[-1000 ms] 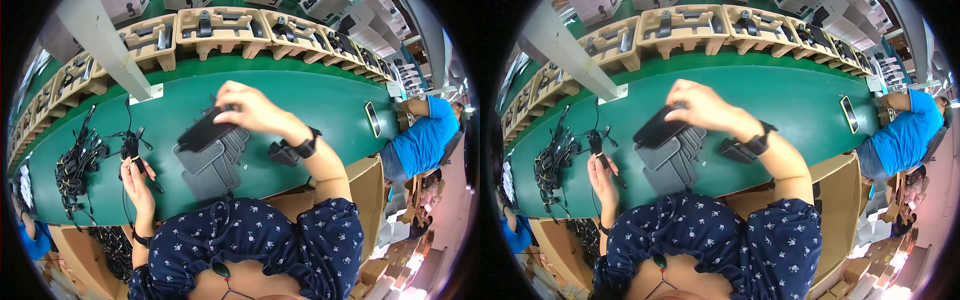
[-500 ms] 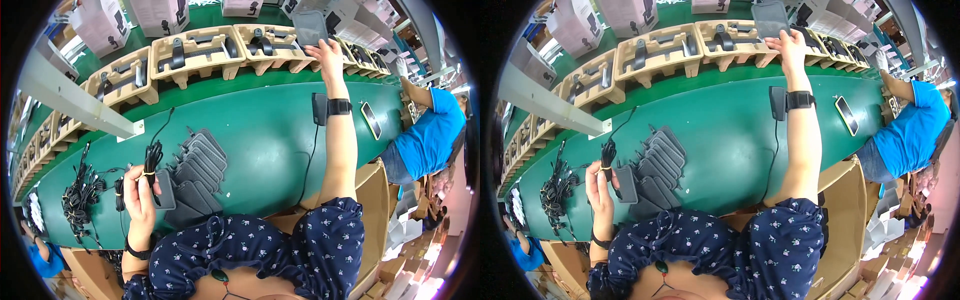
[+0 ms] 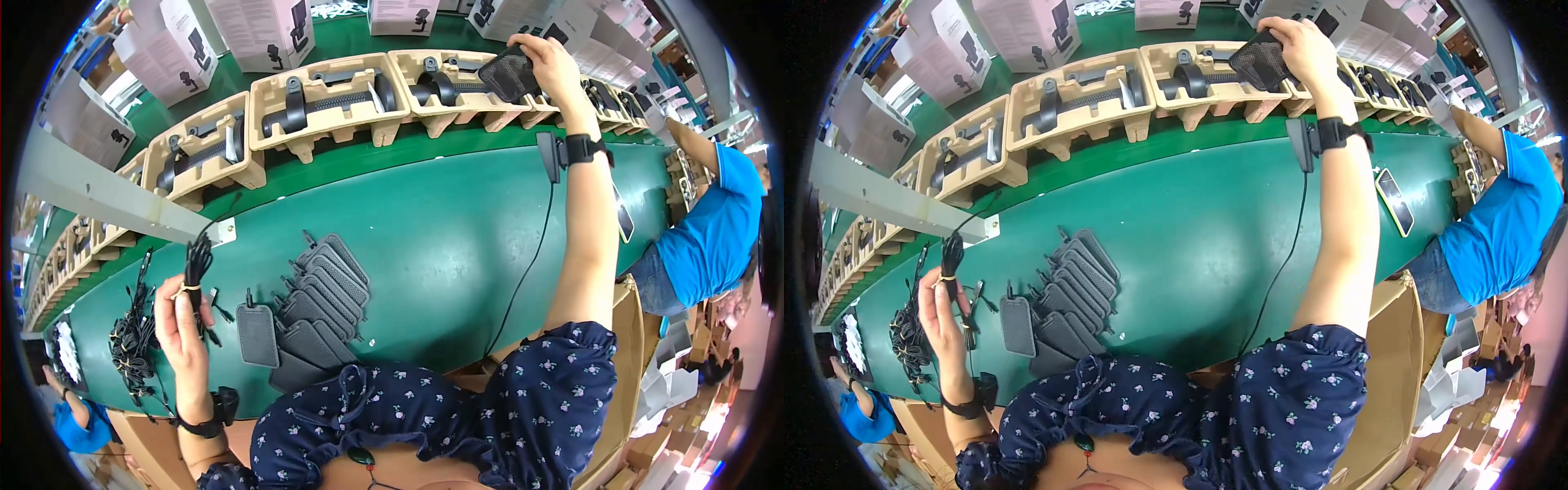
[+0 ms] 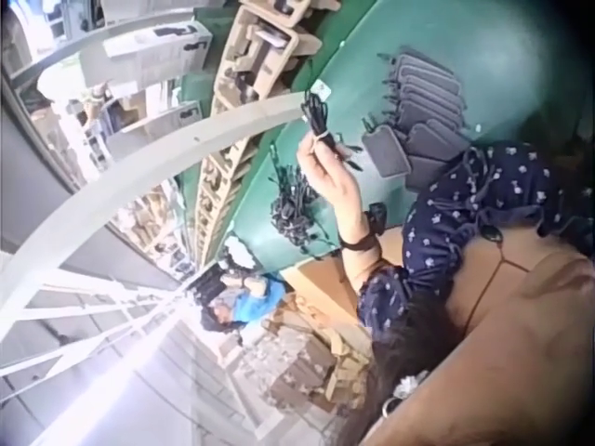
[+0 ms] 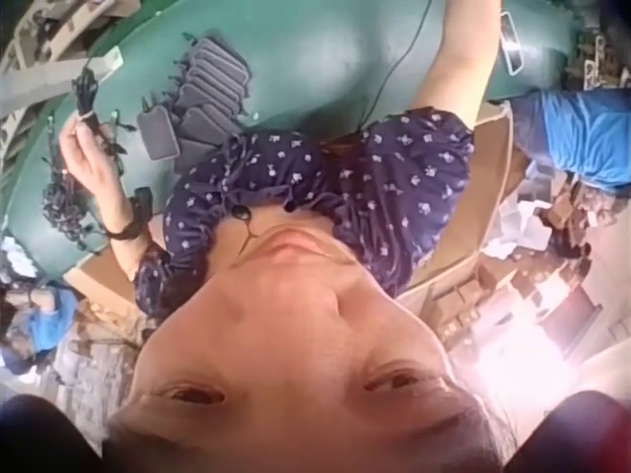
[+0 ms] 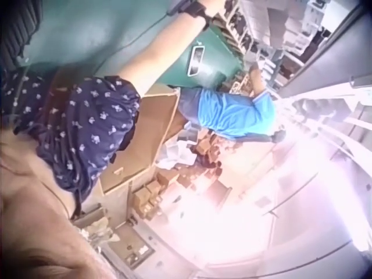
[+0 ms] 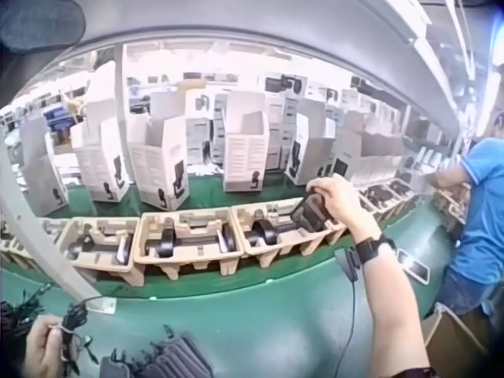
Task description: The person picks up a cable and a pop filter, then presses the cable into the filter by hand. They place the assembled unit into a cardboard tray and repeat the process several times.
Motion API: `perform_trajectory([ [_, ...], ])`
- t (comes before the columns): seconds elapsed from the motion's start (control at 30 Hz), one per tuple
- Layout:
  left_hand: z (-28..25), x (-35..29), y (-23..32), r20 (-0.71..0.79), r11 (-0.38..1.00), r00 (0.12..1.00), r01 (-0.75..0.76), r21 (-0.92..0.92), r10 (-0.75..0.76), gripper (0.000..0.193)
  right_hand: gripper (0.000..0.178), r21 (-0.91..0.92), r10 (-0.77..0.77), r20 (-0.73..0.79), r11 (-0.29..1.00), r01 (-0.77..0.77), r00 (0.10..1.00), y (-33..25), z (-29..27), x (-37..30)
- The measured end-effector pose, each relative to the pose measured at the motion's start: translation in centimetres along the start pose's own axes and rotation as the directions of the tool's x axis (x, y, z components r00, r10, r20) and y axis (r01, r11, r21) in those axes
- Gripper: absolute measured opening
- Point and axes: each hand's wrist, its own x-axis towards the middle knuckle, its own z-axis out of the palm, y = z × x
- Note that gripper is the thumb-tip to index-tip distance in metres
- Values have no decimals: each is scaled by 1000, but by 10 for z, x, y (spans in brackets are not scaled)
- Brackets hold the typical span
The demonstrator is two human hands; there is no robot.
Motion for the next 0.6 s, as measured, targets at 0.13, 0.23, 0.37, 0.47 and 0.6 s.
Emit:
perform_trajectory([
  [0.13, -43, 14, 5, -29, 994, 997, 72, 82, -70, 20, 16, -22, -123, 71, 992, 125, 990, -2, -4, 17],
  [0.23, -64, 24, 17, -68, 988, 993, 106, 114, -99, 23, 15, -48, -71, 147, 996, 78, 987, 3, -2, 30],
  [0.37, -50, 28, 19, -71, 989, 987, 147, 34, -144, 24, 20, 171, -324, 127, 938, 301, 937, -5, 37, 35],
  [0.47, -21, 35, 18, 56, 997, 996, 73, -8, -72, 23, 23, 177, -255, 176, 958, 224, 951, -29, 74, 19],
  [0.6, 14, 46, 26, 231, 991, 971, 86, -105, -60, 18, 25, 228, -115, 131, 970, 83, 985, -42, 99, -12],
])
